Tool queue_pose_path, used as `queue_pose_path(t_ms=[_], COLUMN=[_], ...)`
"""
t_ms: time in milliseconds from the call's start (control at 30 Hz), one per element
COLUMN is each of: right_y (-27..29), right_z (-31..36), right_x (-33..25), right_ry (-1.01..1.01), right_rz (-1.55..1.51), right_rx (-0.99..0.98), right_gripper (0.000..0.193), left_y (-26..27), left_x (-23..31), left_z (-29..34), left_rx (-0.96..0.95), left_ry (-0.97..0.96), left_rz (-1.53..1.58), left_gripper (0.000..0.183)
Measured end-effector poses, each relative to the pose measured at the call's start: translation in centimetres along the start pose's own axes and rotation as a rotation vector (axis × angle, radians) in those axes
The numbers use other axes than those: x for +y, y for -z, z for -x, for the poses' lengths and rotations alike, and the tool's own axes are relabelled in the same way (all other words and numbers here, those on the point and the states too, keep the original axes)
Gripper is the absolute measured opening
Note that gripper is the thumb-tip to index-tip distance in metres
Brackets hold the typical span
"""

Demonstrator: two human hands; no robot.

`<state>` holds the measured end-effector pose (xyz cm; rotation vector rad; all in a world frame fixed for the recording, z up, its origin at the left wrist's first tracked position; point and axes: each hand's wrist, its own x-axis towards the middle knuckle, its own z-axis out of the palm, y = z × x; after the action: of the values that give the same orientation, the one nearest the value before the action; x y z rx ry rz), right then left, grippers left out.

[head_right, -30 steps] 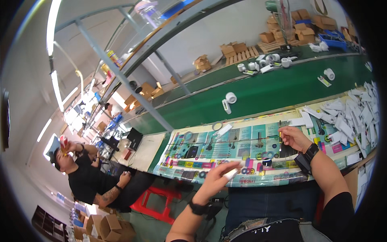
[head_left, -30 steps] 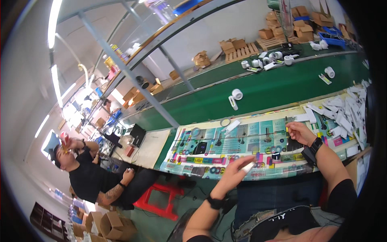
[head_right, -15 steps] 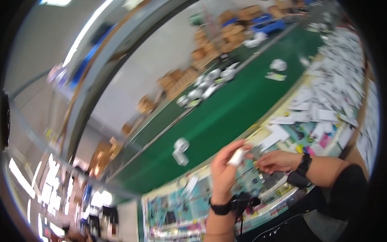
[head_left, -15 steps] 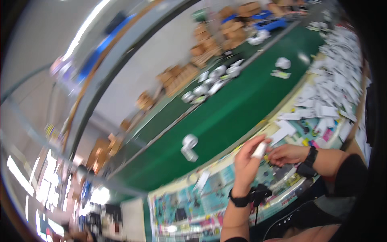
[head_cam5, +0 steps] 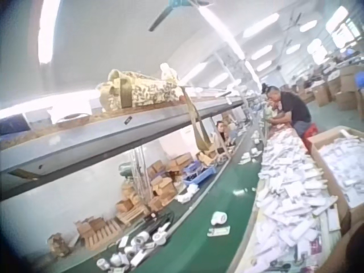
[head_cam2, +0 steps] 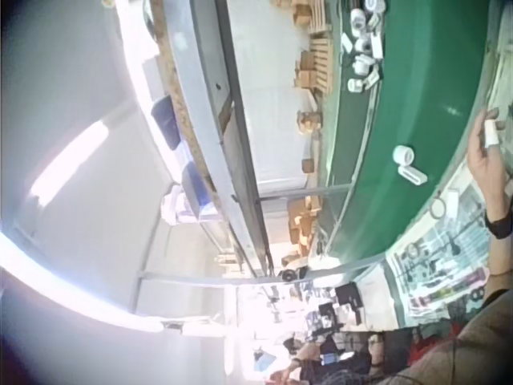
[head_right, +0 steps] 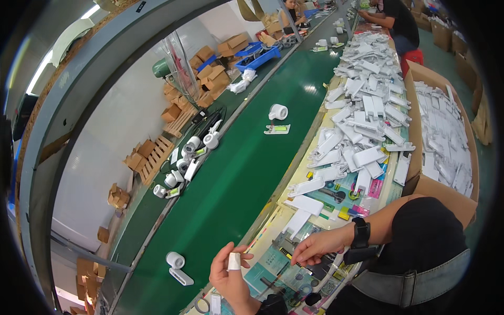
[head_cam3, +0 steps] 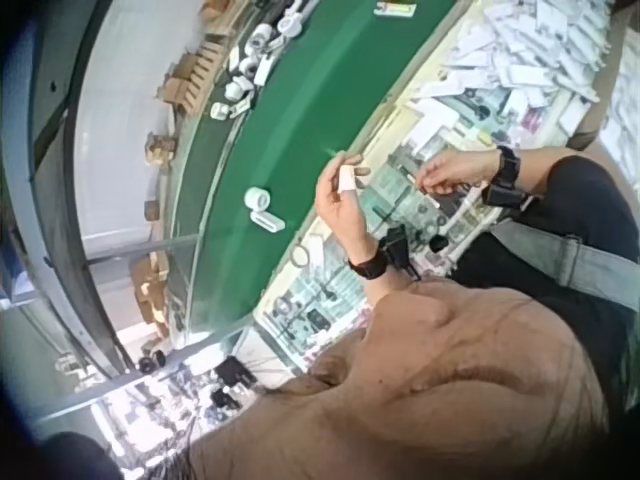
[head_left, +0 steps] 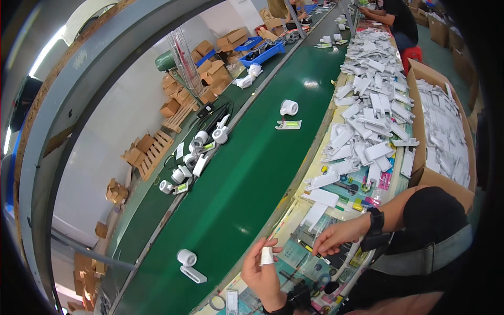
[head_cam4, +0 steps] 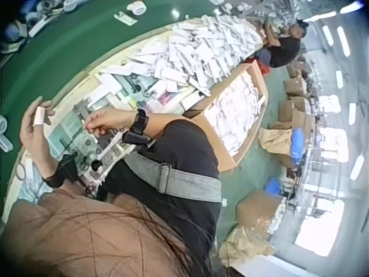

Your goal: Assembling small portable fans by attaching various components and checking functionality.

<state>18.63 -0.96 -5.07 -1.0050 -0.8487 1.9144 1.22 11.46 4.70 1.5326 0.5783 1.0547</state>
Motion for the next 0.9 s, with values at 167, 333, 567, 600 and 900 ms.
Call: queue_pose_path(t_ms=[167,333,567,600,900], right_y=[-0.4,8.0,28.2,29.9,29.5], right_z=[3.4,-1.2,-4.6,-5.5,-5.3], right_x=[-7.0,-19.2,-20.5,-20.0,-19.1], right_ry=[0.137,0.422,-0.142,-0.188,-0.227], right_rz=[0.459,1.452,1.416,1.476,0.847], right_rx=[-0.057,0.779,1.189,1.170,1.142], right_gripper=[0.025,0.028,0.053,0.055,0.025], left_y=[0.6,2.3,1.7,2.0,1.5], left_x=[-0.4,-0.6,-2.5,-2.6,-3.7], left_z=[-0.6,-0.6,-0.9,-0.9,-1.1], left_rx=[0.023,0.018,-0.141,-0.111,-0.204], left_ry=[0.067,0.117,0.183,0.175,0.234], left_rz=[0.169,0.131,0.175,0.164,0.208], left_gripper=[0.021,0.021,0.024,0.024,0.025])
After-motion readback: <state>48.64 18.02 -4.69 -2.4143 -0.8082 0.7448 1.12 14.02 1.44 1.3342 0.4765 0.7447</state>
